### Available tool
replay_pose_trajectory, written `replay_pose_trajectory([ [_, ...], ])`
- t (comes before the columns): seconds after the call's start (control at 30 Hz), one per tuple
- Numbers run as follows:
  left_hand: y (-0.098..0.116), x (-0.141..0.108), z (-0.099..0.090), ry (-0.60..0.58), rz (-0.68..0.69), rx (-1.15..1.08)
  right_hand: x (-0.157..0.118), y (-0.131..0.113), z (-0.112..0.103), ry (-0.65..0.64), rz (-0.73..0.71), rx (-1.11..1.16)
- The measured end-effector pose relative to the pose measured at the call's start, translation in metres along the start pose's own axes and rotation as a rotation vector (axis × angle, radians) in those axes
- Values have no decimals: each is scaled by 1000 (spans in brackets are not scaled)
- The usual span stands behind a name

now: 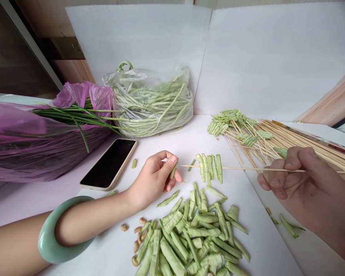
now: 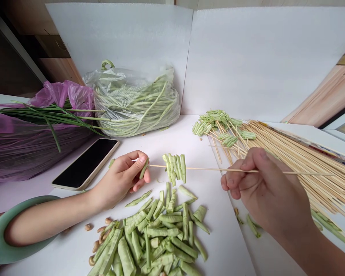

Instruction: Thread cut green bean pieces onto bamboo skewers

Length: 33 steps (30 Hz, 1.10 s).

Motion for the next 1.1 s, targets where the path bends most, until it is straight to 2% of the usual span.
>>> replay_pose_trajectory([
  [0.17,0,2,1,-17,6,-148,-1,-2,0,11,-6,-10],
  [0.37,1,2,5,-60,4,-202,-1,-4,0,33,-40,-26],
  [1.1,4,0,5,-93,43,-247,-8,-3,-6,63,-103,-11],
])
Point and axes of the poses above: each hand's wrist, its own x-axis towards the middle knuckle, its own z-axis out of the palm, y = z × x, the point moved 9 cm from there along x, towards the middle knuckle, and after that the axes turned 1 degree about x, right-handed, at the moved point
